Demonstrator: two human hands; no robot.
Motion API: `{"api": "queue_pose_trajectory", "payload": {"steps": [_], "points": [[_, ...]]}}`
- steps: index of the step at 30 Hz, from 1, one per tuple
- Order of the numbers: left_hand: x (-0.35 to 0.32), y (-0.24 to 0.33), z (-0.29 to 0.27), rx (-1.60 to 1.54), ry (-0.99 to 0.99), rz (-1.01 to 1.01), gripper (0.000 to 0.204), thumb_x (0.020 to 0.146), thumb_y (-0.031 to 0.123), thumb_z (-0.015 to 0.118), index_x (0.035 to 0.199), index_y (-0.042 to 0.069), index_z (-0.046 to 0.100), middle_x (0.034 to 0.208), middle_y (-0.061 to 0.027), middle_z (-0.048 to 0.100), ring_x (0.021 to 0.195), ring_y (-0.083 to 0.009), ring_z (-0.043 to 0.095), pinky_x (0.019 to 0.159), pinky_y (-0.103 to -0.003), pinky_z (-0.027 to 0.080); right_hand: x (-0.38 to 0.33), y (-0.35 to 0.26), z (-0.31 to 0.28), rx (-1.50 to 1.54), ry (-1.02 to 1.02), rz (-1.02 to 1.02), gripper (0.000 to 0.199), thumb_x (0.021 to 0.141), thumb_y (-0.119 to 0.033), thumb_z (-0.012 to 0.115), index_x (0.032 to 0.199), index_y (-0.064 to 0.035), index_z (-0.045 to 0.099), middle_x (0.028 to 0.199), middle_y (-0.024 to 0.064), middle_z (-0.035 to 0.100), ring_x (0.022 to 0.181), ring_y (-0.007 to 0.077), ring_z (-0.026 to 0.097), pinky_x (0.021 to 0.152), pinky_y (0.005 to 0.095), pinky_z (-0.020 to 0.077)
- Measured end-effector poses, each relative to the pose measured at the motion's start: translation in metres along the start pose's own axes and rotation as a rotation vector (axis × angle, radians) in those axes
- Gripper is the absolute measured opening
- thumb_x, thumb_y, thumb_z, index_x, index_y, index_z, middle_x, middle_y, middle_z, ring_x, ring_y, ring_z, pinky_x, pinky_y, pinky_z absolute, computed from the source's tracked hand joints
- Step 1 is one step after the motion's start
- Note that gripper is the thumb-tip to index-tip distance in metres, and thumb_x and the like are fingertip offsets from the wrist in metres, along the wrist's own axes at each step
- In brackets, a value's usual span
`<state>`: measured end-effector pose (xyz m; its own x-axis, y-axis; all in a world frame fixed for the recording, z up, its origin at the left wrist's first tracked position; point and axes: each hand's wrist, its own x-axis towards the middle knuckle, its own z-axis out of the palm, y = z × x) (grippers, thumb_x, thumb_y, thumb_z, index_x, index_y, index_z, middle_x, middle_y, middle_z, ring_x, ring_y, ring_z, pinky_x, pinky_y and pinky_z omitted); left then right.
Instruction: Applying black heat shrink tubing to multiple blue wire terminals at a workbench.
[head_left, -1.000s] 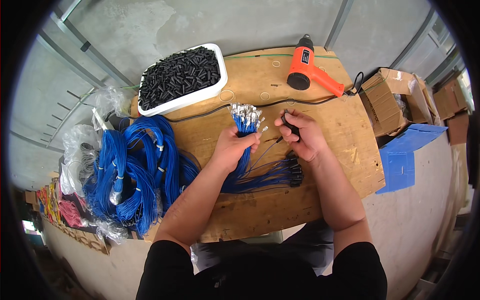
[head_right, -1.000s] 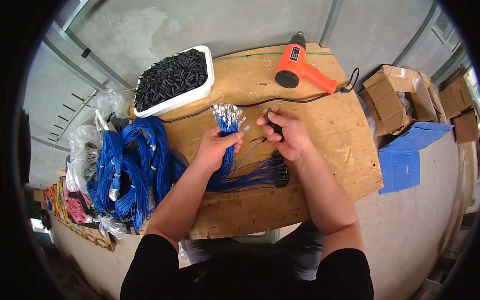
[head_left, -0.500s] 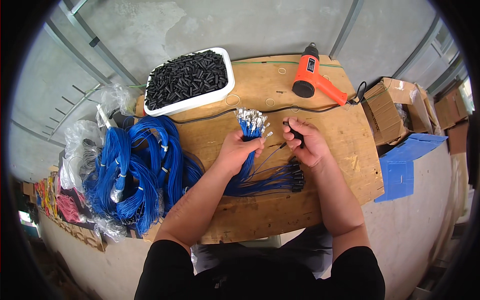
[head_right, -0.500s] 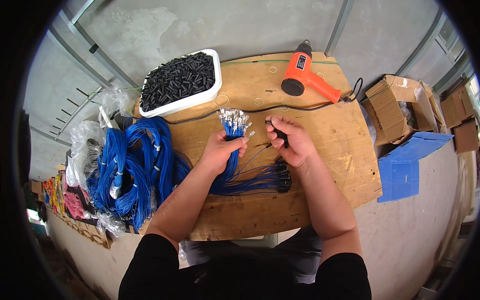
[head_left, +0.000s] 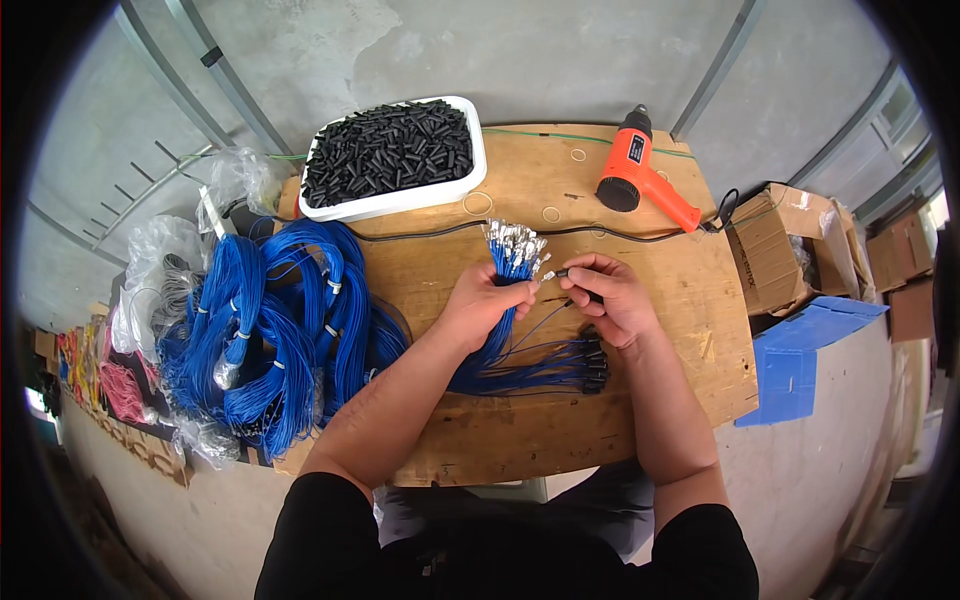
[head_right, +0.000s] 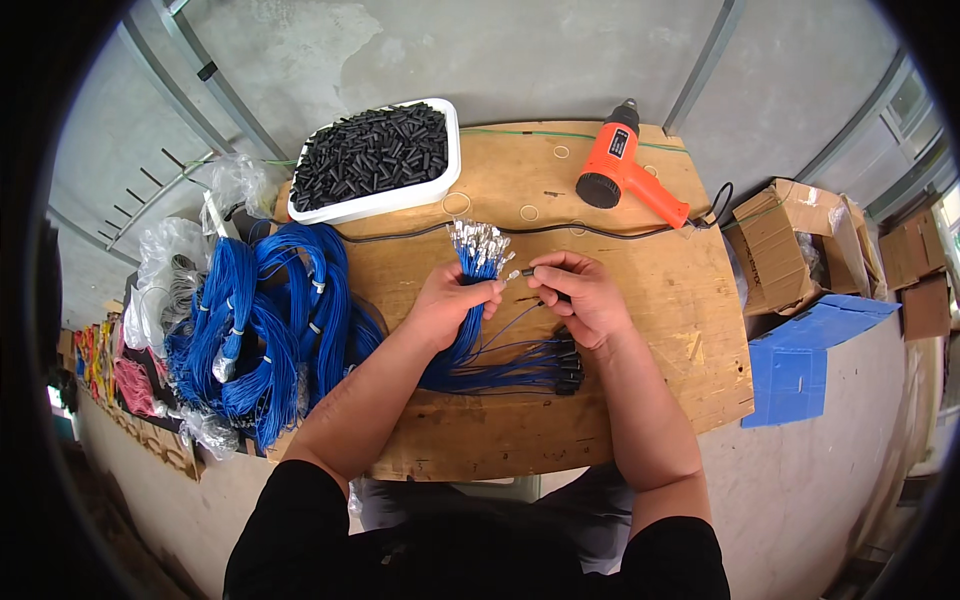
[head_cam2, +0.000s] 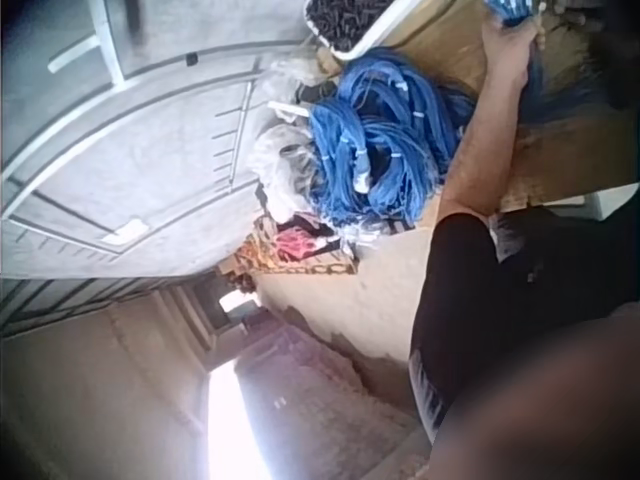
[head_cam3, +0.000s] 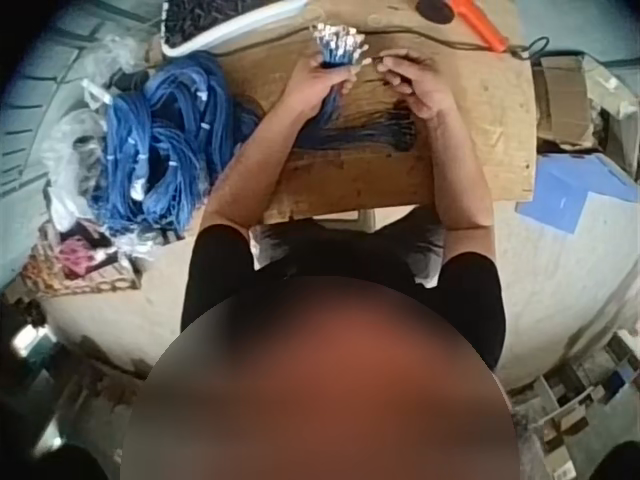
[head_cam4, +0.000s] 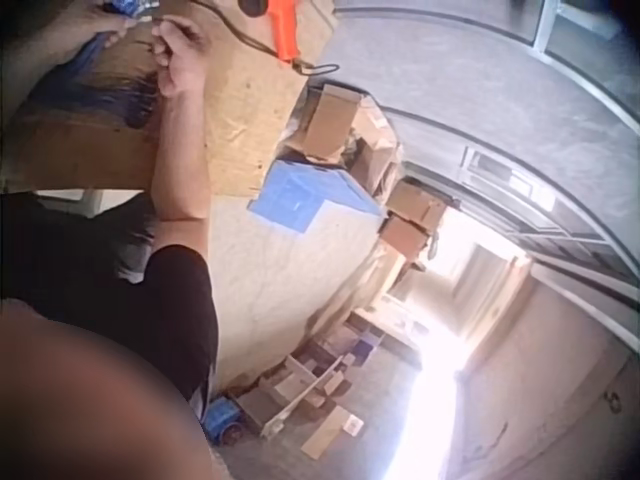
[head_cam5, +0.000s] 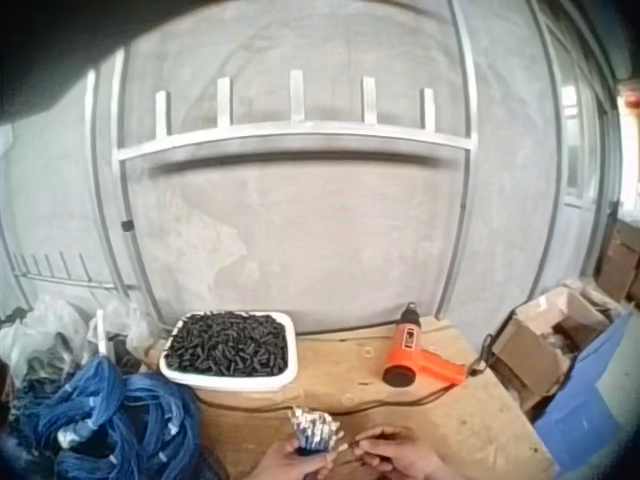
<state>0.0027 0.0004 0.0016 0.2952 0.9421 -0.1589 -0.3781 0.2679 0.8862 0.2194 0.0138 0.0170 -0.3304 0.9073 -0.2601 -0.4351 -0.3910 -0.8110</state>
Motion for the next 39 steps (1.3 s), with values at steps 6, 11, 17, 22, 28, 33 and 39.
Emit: {"api": "queue_pose_trajectory", "payload": {"steps": [6,11,17,22,28,33,39], "points": [[0.000,0.001,0.001,0.028,-0.012,0.022,0.010,0.086,0.005,0.070,0.086,-0.001,0.063,0.071,-0.0055,0.062,0.062,-0.0126,0.056,0.056,-0.028,0.044,-0.001,0.000,0.005,-0.023,0.000,-0.007,0.015,0.089,-0.006,0.070,0.101,-0.0007,0.065,0.084,0.0076,0.068,0.061,0.0079,0.052,0.046,0.0187,0.0322],[0.002,-0.002,-0.004,0.061,-0.048,-0.022,0.011,0.084,0.004,0.072,0.090,-0.001,0.064,0.073,-0.0055,0.062,0.062,-0.0131,0.058,0.056,-0.028,0.046,0.000,0.002,0.004,-0.067,0.010,-0.043,0.014,0.089,-0.005,0.071,0.101,-0.0010,0.067,0.082,0.0063,0.069,0.061,0.0067,0.051,0.046,0.0185,0.0313],[0.001,-0.001,-0.003,0.066,-0.036,-0.025,0.013,0.083,0.005,0.074,0.089,-0.002,0.065,0.073,-0.0063,0.063,0.062,-0.0133,0.059,0.055,-0.027,0.046,-0.003,0.003,0.006,-0.170,0.021,-0.128,0.012,0.089,-0.002,0.069,0.101,-0.0007,0.069,0.081,0.0051,0.067,0.061,0.0053,0.048,0.046,0.0178,0.0295],[0.002,-0.002,-0.005,0.063,-0.040,-0.035,0.015,0.082,0.006,0.075,0.090,-0.002,0.065,0.074,-0.0067,0.064,0.062,-0.0134,0.060,0.056,-0.027,0.047,-0.004,0.003,0.009,-0.234,0.036,-0.148,0.010,0.089,-0.003,0.071,0.099,-0.0025,0.071,0.075,-0.0016,0.062,0.061,0.0025,0.047,0.049,0.0172,0.0306],[0.001,-0.002,-0.007,0.050,-0.044,-0.058,0.016,0.082,0.007,0.076,0.091,-0.001,0.065,0.075,-0.0068,0.065,0.063,-0.0136,0.061,0.057,-0.027,0.049,-0.006,0.005,0.009,-0.359,0.013,-0.237,0.007,0.091,0.000,0.067,0.097,-0.0017,0.070,0.071,-0.0050,0.056,0.058,0.0010,0.042,0.050,0.0181,0.0304],[0.002,-0.003,-0.008,0.041,-0.043,-0.063,0.016,0.082,0.007,0.076,0.091,-0.001,0.065,0.076,-0.0070,0.065,0.064,-0.0138,0.061,0.057,-0.027,0.049,-0.005,0.006,0.008,-0.417,-0.009,-0.267,0.007,0.092,0.000,0.066,0.097,-0.0017,0.070,0.071,-0.0053,0.055,0.057,0.0009,0.040,0.050,0.0187,0.0303],[0.002,-0.004,-0.008,0.052,-0.031,-0.070,0.016,0.083,0.007,0.075,0.092,-0.001,0.065,0.076,-0.0071,0.065,0.064,-0.0139,0.061,0.058,-0.027,0.050,-0.004,0.008,0.010,-0.468,-0.024,-0.297,0.008,0.092,0.000,0.065,0.098,-0.0021,0.070,0.072,-0.0058,0.055,0.059,0.0005,0.040,0.051,0.0189,0.0303]]}}
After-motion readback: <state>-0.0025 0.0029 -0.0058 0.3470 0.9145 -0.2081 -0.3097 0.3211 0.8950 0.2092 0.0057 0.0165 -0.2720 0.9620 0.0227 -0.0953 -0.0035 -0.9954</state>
